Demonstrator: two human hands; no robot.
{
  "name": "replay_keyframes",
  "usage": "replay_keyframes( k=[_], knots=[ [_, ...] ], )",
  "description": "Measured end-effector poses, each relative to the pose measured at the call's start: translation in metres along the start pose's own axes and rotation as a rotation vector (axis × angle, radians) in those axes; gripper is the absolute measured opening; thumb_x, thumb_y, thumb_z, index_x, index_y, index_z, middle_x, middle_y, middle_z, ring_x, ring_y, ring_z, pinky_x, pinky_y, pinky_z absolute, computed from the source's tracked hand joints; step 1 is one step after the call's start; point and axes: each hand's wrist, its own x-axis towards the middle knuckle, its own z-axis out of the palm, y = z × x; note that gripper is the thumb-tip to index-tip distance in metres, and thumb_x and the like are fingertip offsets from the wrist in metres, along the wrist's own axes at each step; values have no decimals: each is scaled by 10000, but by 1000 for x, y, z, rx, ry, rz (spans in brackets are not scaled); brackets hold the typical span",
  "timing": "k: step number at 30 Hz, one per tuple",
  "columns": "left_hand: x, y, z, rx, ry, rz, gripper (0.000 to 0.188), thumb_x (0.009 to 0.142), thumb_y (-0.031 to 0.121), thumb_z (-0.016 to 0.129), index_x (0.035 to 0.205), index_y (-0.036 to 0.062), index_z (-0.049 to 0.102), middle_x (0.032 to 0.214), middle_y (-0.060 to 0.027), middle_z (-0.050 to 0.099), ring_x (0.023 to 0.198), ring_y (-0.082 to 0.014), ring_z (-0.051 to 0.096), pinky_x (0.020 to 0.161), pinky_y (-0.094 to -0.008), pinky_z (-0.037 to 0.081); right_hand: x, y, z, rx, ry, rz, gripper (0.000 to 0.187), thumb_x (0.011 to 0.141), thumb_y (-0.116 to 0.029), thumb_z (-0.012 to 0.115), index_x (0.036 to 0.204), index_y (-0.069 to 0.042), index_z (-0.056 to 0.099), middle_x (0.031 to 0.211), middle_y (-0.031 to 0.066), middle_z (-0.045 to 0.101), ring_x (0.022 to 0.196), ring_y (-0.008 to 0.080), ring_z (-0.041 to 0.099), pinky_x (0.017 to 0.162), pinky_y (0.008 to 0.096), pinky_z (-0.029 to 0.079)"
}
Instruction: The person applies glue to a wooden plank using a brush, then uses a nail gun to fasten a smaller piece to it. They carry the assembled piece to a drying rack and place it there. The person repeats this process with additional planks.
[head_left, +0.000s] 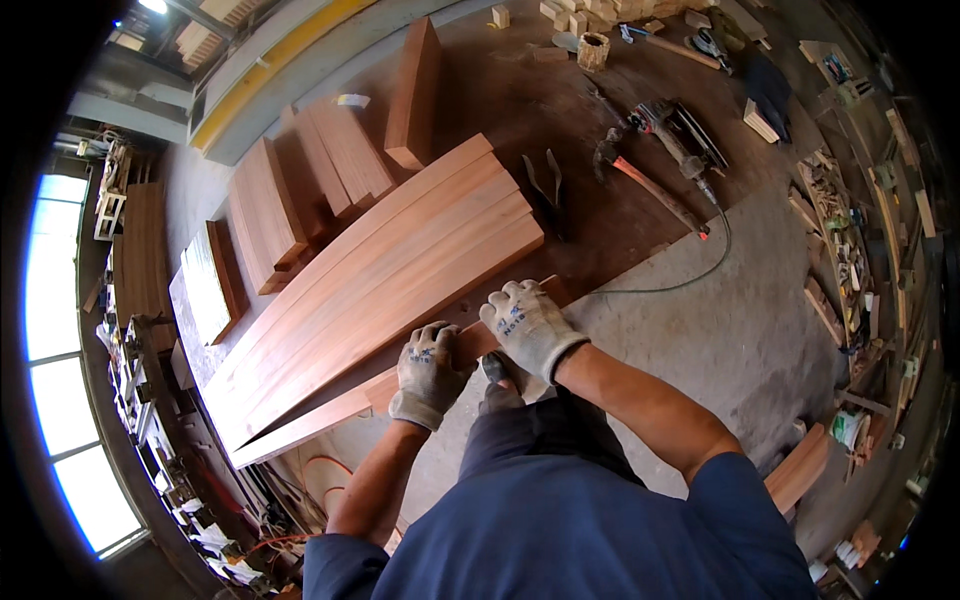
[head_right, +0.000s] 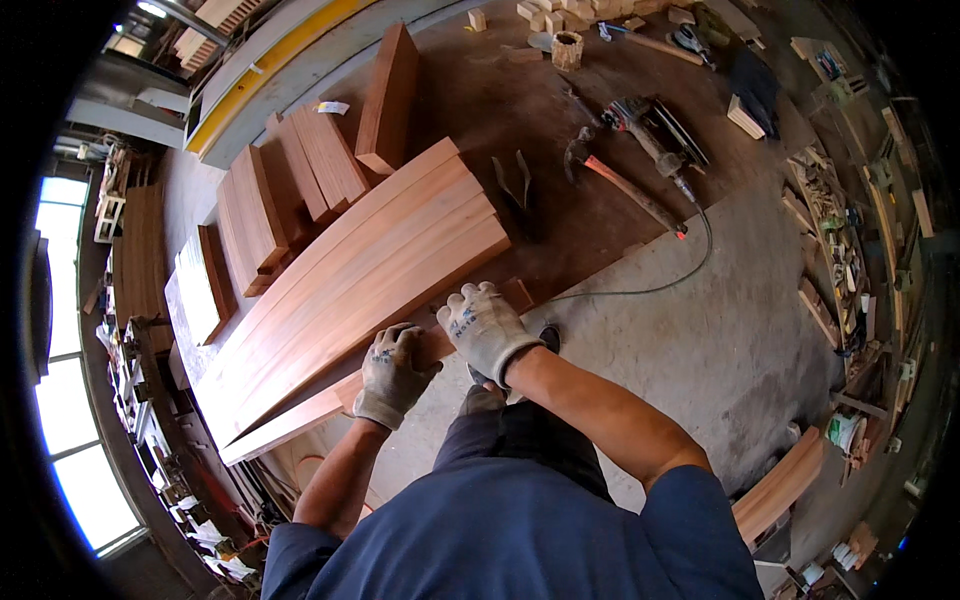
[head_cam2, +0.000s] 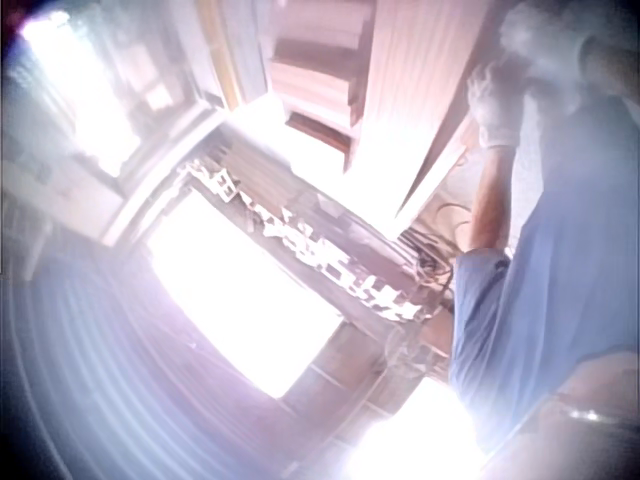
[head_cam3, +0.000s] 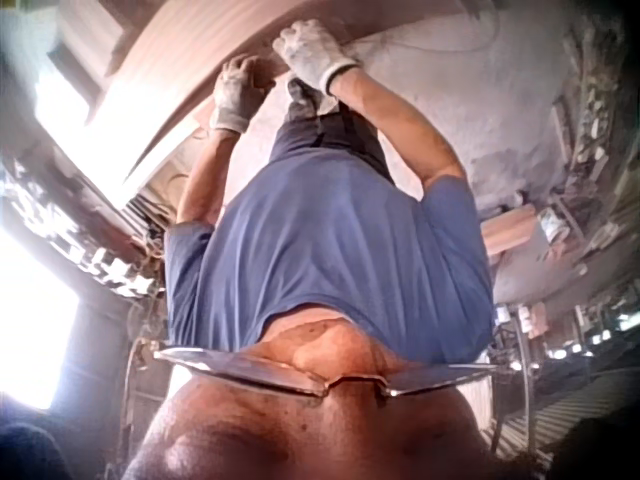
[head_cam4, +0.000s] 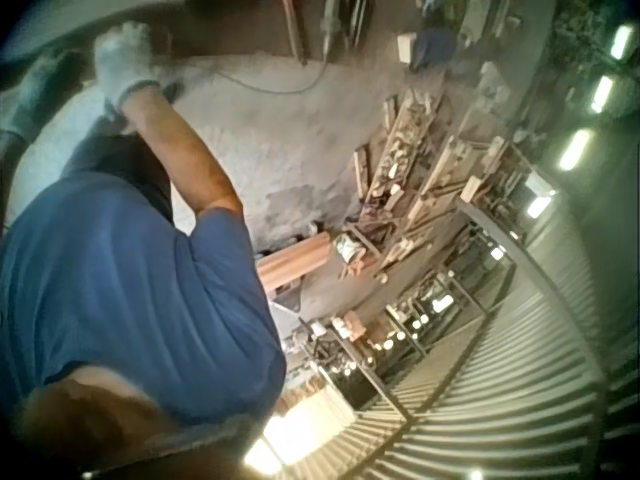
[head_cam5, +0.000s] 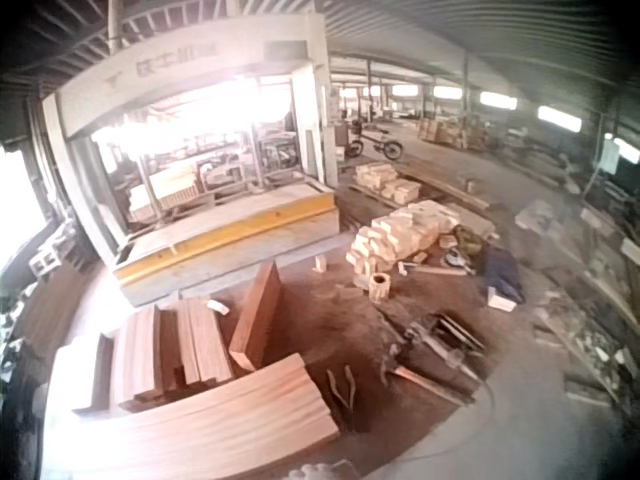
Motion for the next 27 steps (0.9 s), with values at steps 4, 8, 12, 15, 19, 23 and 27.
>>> replay_keyframes(
  k=[4,8,12,15,19,23,27],
  knots=[
    [5,4,1,70,-45,2,611,685,268,908,1209,80,656,1204,-134,671,1148,-359,606,990,-471,476,0,5,5,32,-6,10,187,939,-214,574,1073,-130,675,1075,67,678,1069,252,619,950,411,466],
    [5,2,0,87,-91,-24,642,701,271,896,1249,67,630,1195,-141,671,1129,-364,608,988,-471,471,2,2,2,17,-5,9,193,935,-234,587,1075,-134,674,1076,69,683,1063,251,621,955,412,459],
    [4,-4,8,72,-96,-9,656,717,249,878,1281,57,604,1180,-160,674,1117,-369,615,979,-473,488,3,-2,9,-12,-36,28,484,743,-320,855,1153,-139,671,1128,61,691,1106,243,619,933,403,460],
    [7,-8,10,78,-76,57,607,751,230,836,1281,60,594,1126,-164,682,1075,-367,629,937,-470,508,2,-2,11,-21,8,76,328,872,-302,729,1145,-130,670,1118,62,694,1092,243,622,936,409,457],
    [14,-18,22,52,-22,156,553,776,210,793,1270,64,592,1094,-169,691,1046,-370,641,918,-476,521,-11,8,21,99,208,32,340,900,-289,688,1187,-109,655,1211,101,656,1159,271,597,999,429,453],
    [13,-6,13,88,-93,66,705,711,262,874,1317,68,571,1139,-169,691,1094,-360,639,956,-469,512,-61,57,-2,324,564,208,613,794,-306,835,1307,-52,616,1326,161,627,1257,360,579,1093,498,435],
    [15,6,1,86,-105,50,916,693,368,910,1444,45,497,1265,-182,657,1184,-365,605,1022,-473,477,-108,166,4,396,625,601,365,803,-225,802,1114,-68,694,1099,171,718,1038,379,672,912,471,541]
  ],
)
